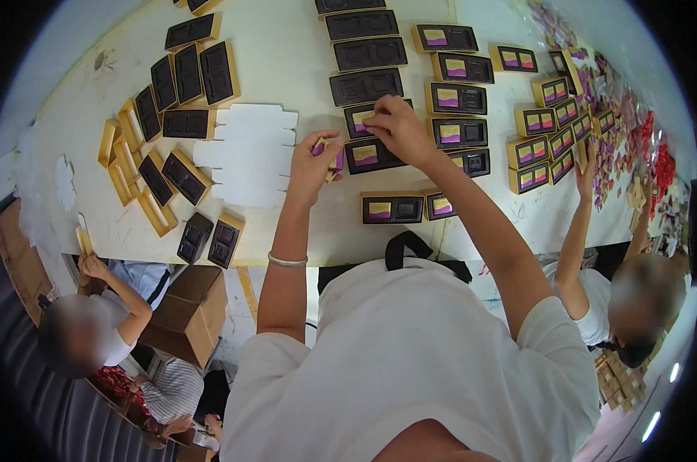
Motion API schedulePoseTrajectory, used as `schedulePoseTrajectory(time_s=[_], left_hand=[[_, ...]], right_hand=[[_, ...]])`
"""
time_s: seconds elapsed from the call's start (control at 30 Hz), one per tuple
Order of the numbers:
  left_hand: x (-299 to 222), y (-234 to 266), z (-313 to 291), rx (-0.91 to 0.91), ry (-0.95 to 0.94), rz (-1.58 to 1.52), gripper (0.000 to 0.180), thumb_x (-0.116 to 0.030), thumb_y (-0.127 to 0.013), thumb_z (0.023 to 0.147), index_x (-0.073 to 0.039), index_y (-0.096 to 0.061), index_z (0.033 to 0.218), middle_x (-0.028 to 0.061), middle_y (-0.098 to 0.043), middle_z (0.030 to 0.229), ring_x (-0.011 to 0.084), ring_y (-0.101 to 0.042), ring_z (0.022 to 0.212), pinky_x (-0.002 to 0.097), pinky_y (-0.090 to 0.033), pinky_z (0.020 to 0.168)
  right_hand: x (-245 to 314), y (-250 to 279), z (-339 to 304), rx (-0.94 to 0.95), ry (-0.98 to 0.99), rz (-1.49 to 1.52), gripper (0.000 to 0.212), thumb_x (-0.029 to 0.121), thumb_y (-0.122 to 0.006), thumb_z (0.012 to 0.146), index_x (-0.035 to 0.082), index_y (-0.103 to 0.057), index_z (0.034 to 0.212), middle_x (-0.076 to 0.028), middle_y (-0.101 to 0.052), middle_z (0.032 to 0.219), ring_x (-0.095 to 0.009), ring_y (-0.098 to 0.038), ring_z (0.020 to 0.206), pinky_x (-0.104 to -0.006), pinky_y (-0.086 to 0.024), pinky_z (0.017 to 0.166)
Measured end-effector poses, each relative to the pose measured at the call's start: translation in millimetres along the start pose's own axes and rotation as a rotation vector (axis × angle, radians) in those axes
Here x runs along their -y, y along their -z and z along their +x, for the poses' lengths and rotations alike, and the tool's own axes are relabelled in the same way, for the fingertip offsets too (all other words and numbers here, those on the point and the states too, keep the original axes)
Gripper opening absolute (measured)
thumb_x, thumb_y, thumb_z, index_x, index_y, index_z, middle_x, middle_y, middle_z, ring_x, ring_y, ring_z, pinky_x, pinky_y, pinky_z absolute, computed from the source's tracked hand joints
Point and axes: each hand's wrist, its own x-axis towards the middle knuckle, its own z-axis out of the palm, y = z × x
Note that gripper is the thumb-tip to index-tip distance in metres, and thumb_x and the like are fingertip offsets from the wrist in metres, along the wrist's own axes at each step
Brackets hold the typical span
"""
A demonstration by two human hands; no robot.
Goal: The person places small pink and gold rectangular inserts into black rectangular trays on a white table. They repeatedly pick up inserts, position them into the trays, and move completed units aside. Other workers are visible in the background performing similar assembly tasks.
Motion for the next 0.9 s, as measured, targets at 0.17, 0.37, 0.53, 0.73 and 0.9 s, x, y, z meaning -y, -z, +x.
schedulePoseTrajectory(time_s=[0.17, 0.37, 0.53, 0.73, 0.9], left_hand=[[-7, -8, -3, 0.04, 0.031, -0.156, 0.025, -0.023, -0.062, 0.082, -0.004, -0.057, 0.097, 0.0015, -0.054, 0.073, 0.0091, -0.053, 0.056, 0.0245, -0.048, 0.045], [-17, -16, -6, 0.066, 0.018, -0.291, 0.026, -0.033, -0.057, 0.085, -0.009, -0.055, 0.093, 0.001, -0.056, 0.075, 0.0096, -0.056, 0.06, 0.025, -0.049, 0.048], [-19, -21, -4, 0.102, -0.04, -0.321, 0.029, -0.037, -0.053, 0.087, -0.008, -0.055, 0.094, 0.0023, -0.058, 0.078, 0.0096, -0.057, 0.062, 0.0241, -0.048, 0.047], [-20, -14, -2, 0.179, 0.001, -0.374, 0.03, -0.036, -0.051, 0.087, -0.008, -0.056, 0.095, 0.0033, -0.06, 0.08, 0.0111, -0.058, 0.066, 0.0238, -0.047, 0.047], [-26, 6, 9, 0.231, 0.225, -0.345, 0.024, -0.031, -0.055, 0.084, -0.008, -0.056, 0.088, 0.0031, -0.058, 0.076, 0.0111, -0.057, 0.067, 0.0238, -0.046, 0.047]], right_hand=[[0, -7, 11, 0.14, -0.229, -0.073, 0.009, 0.005, -0.064, 0.07, 0.007, -0.061, 0.078, -0.005, -0.057, 0.072, -0.024, -0.052, 0.072, -0.0347, -0.041, 0.065], [18, 4, 16, 0.125, -0.447, 0.295, 0.015, 0.012, -0.063, 0.076, 0.004, -0.062, 0.088, -0.004, -0.059, 0.079, -0.018, -0.054, 0.075, -0.0293, -0.043, 0.068], [69, 14, 7, -0.058, -0.247, 0.629, 0.029, 0.011, -0.068, 0.074, 0.002, -0.06, 0.1, -0.01, -0.055, 0.09, -0.02, -0.057, 0.083, -0.0286, -0.048, 0.072], [53, 11, -1, -0.121, -0.143, 0.299, 0.033, 0.006, -0.067, 0.072, 0.005, -0.059, 0.103, -0.012, -0.053, 0.1, -0.026, -0.056, 0.088, -0.0319, -0.048, 0.075], [50, 13, 2, 0.008, 0.106, 0.182, 0.029, -0.001, -0.063, 0.07, 0.005, -0.061, 0.098, -0.013, -0.056, 0.104, -0.029, -0.056, 0.093, -0.0337, -0.048, 0.077]])
